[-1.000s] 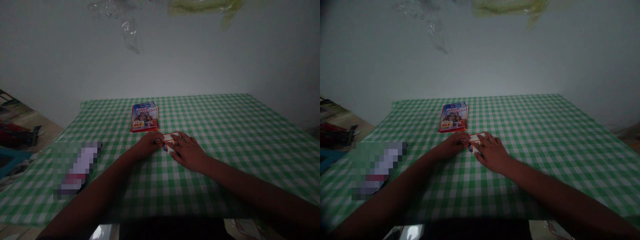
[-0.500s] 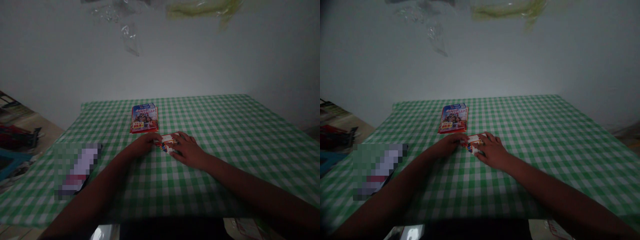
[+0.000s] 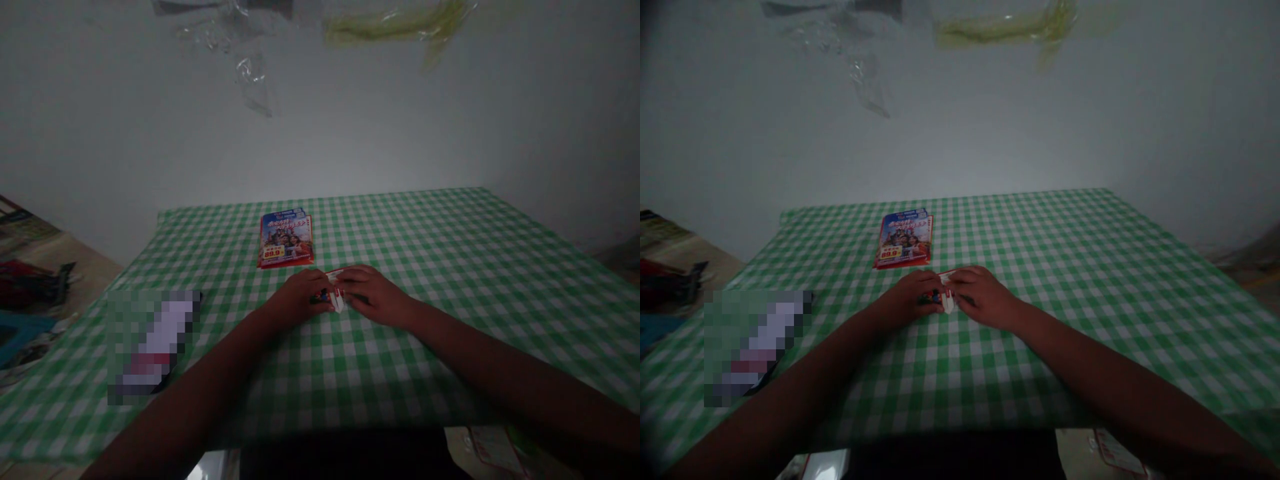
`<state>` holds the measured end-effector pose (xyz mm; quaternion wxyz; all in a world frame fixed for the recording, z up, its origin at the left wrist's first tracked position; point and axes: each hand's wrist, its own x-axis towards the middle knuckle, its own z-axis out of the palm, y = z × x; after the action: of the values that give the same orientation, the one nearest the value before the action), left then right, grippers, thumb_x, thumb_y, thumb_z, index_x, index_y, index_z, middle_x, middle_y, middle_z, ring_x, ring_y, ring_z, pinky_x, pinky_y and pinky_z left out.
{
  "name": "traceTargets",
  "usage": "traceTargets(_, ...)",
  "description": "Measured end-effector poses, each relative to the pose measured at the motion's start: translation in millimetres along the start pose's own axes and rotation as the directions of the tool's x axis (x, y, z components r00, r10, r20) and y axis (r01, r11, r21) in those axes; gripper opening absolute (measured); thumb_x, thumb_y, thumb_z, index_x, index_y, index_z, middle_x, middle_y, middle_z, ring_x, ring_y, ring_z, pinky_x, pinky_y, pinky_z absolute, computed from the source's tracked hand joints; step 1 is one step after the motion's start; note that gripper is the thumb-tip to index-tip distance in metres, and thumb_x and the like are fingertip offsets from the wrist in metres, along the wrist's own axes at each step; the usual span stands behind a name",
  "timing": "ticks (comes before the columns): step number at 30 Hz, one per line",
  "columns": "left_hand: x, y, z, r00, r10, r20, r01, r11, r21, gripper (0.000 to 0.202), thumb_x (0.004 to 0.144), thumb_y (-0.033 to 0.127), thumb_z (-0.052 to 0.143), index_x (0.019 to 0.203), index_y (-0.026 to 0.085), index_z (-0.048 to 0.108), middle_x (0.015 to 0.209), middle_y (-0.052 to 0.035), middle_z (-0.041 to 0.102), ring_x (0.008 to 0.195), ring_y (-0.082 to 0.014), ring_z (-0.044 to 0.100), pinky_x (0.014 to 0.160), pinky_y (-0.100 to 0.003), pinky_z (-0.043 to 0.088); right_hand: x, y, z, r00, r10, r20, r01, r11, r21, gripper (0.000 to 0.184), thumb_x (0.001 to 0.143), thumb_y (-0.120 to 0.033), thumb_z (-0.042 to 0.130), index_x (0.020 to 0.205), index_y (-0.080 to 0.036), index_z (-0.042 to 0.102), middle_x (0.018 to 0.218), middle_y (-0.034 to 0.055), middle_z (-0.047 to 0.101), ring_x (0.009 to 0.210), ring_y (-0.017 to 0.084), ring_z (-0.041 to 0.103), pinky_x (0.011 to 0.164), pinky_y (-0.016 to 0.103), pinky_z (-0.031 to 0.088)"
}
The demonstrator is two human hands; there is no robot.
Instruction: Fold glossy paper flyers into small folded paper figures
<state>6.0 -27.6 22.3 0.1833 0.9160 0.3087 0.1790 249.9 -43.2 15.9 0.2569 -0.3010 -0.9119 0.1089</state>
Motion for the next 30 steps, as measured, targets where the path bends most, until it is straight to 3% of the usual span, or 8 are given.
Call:
traceTargets(3, 0.0, -2.1, 1.1, 1.0, 0.019, -0.012, -0.019, 1.0, -0.005, 0.023, 0.085, 0.036, 0.072, 0.106, 0.024, 0.068, 0.113, -0.0044, 0.065, 0.105, -0.0221, 0.059, 0.094, -0.037, 0.044, -2.5, -4.5, -9.0, 1.0, -0.017, 0.002, 0.017, 1.0, -0.027, 0.033, 0.091, -0.021, 0.051, 0.12, -0.025, 0.066, 0.132, 0.0079, 0.061, 0.128, 0.026, 0.05, 0.109, 0.051, 0.037)
traceTargets(7, -0.3, 0.1, 0.9, 1.0, -0.008, -0.015, 0.008, 1.0, 0.007, 0.021, 0.086, 0.033, 0.071, 0.105, 0.024, 0.068, 0.113, -0.0045, 0.064, 0.105, -0.0222, 0.058, 0.094, -0.037, 0.044, -8.1, -20.3, -10.6, 0.983, -0.094, 0.157, 0.097, 0.995, -0.014, 0.037, 0.093, -0.018, 0.047, 0.126, -0.019, 0.063, 0.128, 0.0093, 0.065, 0.123, 0.022, 0.056, 0.109, 0.045, 0.04)
traceTargets(10, -2.0, 0.2, 3.2, 1.0, -0.015, -0.026, 0.015, 1.0, -0.008, 0.023, 0.086, 0.031, 0.07, 0.107, 0.024, 0.067, 0.114, -0.0046, 0.064, 0.106, -0.0216, 0.057, 0.095, -0.037, 0.043, -10.8, -28.7, -7.5, 0.974, -0.076, 0.212, 0.086, 0.996, -0.035, 0.04, 0.096, -0.019, 0.044, 0.133, -0.017, 0.059, 0.133, 0.0096, 0.063, 0.126, 0.021, 0.054, 0.11, 0.043, 0.04)
traceTargets(15, -5.4, -1.7, 7.3, 0.98, -0.196, -0.046, 0.197, 0.98, 0.033, 0.024, 0.083, 0.037, 0.072, 0.105, 0.028, 0.069, 0.12, -0.0031, 0.064, 0.112, -0.0258, 0.054, 0.098, -0.044, 0.039, -11.4, -29.2, -8.5, 0.966, -0.051, 0.252, 0.066, 0.996, -0.055, 0.04, 0.095, -0.015, 0.044, 0.131, -0.02, 0.06, 0.134, 0.0072, 0.063, 0.125, 0.021, 0.056, 0.109, 0.044, 0.041)
traceTargets(17, -5.1, -3.7, 5.4, 0.978, -0.209, -0.024, 0.208, 0.978, -0.005, 0.019, 0.084, 0.035, 0.07, 0.102, 0.028, 0.07, 0.12, -0.0029, 0.065, 0.112, -0.0255, 0.054, 0.098, -0.043, 0.039, -11.9, -28.5, -9.4, 0.962, -0.055, 0.266, 0.076, 0.995, -0.072, 0.041, 0.093, -0.014, 0.045, 0.13, -0.019, 0.061, 0.136, 0.0079, 0.062, 0.126, 0.022, 0.055, 0.109, 0.046, 0.042)
traceTargets(21, -1.6, -14.8, -1.9, 0.996, -0.09, 0.005, 0.09, 0.978, -0.187, 0.013, 0.088, 0.027, 0.065, 0.098, 0.024, 0.072, 0.112, -0.0047, 0.069, 0.107, -0.0223, 0.06, 0.098, -0.041, 0.043, -13.2, -28.4, -9.1, 0.96, -0.049, 0.276, 0.073, 0.994, -0.078, 0.042, 0.092, -0.012, 0.046, 0.131, -0.02, 0.059, 0.136, 0.0075, 0.062, 0.126, 0.023, 0.055, 0.108, 0.047, 0.043)
traceTargets(24, 0.8, -27.0, -4.9, 0.999, 0.036, 0.009, -0.03, 0.92, -0.391, 0.015, 0.09, 0.02, 0.06, 0.098, 0.02, 0.073, 0.104, -0.0072, 0.072, 0.1, -0.0197, 0.065, 0.094, -0.038, 0.048, -14.1, -27.6, -8.7, 0.96, -0.056, 0.274, 0.076, 0.995, -0.064, 0.043, 0.093, -0.011, 0.045, 0.132, -0.021, 0.059, 0.136, 0.0074, 0.061, 0.126, 0.023, 0.056, 0.107, 0.047, 0.043)
traceTargets(30, 1.4, -35.3, -9.2, 0.996, 0.079, 0.052, -0.036, 0.822, -0.569, 0.032, 0.085, 0.001, 0.049, 0.096, 0.018, 0.074, 0.112, -0.0075, 0.072, 0.102, -0.0171, 0.066, 0.096, -0.037, 0.05, -15.6, -25.4, -9.3, 0.96, -0.072, 0.272, 0.088, 0.995, -0.048, 0.044, 0.092, -0.011, 0.046, 0.134, -0.02, 0.056, 0.137, 0.0077, 0.061, 0.127, 0.023, 0.055, 0.108, 0.047, 0.043)
